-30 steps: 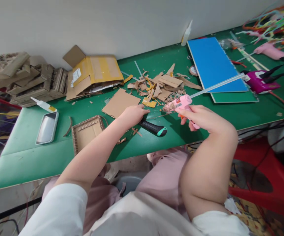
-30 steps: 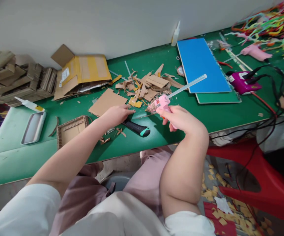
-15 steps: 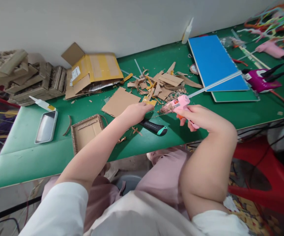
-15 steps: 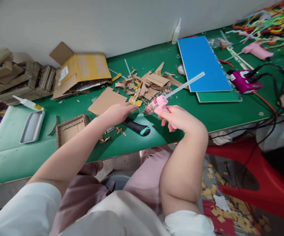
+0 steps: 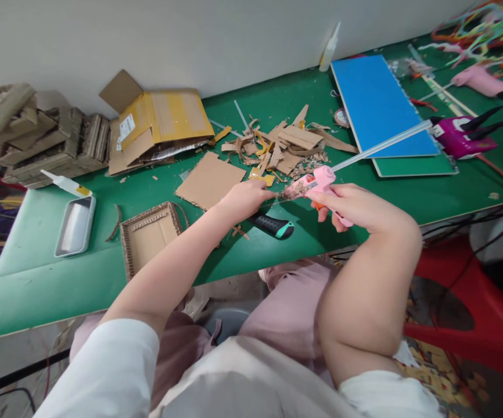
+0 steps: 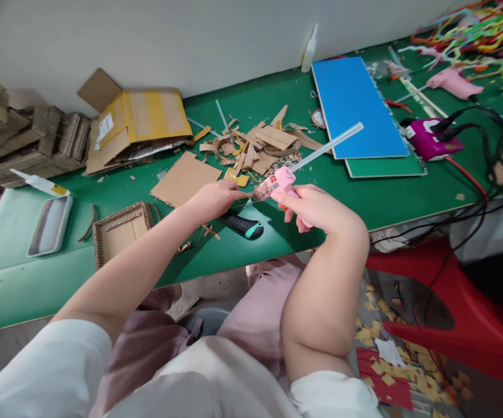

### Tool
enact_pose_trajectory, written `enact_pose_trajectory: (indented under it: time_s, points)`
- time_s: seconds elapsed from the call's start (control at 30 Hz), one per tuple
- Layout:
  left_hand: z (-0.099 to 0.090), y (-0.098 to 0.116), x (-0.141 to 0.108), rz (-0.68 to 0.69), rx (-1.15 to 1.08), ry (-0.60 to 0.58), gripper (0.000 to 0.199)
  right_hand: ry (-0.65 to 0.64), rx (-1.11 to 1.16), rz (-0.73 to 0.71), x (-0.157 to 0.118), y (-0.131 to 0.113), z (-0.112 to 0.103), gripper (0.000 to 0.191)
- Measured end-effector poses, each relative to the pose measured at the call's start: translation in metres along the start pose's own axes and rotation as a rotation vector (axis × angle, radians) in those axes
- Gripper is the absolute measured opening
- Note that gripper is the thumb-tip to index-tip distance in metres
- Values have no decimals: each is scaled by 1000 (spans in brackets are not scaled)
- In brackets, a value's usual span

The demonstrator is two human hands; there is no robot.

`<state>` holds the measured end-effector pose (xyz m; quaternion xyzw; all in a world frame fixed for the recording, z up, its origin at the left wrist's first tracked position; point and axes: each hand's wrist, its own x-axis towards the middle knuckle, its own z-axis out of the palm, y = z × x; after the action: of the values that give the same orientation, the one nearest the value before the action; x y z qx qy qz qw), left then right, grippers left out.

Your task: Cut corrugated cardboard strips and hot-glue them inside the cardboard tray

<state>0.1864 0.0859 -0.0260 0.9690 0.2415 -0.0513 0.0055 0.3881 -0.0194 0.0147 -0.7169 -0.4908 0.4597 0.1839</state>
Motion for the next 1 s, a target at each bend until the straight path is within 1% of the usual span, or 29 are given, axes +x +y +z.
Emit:
enact_pose_trajectory:
  time_s: [0.1, 0.2, 0.27, 0.33, 0.53, 0.67, 0.8, 0.87, 0.93, 1.0]
  points:
    - [-1, 0, 2, 3, 17, -19, 46, 12, -29, -13, -3, 2, -3, 36]
    - [-4, 1, 2, -4, 12, -44, 46, 74, -93, 29, -10, 1, -6, 42]
    - [-6, 1, 1, -19, -25, -38, 46, 124, -129, 51, -14, -1, -7, 47]
    - [-8, 0, 1, -46, -88, -19, 44, 151, -137, 42, -17, -4, -8, 49]
    - [-9, -4, -1, -133, -251, 21, 34, 134, -129, 34, -22, -10, -8, 47]
    - [-7, -13, -4, -258, -267, 97, 34, 154, -135, 81, -22, -8, -8, 47]
    - [-11, -24, -12, -425, -243, 179, 34, 272, -92, 142, -20, 0, -10, 39]
    - [-14, -28, -19, -496, -248, 225, 35, 325, -98, 143, -19, 3, -11, 40]
    - [-17, -28, -29, -557, -310, 287, 35, 361, -122, 155, -19, 4, -11, 43]
    - [-19, -25, -41, -624, -448, 361, 37, 437, -138, 176, -19, 4, -12, 42]
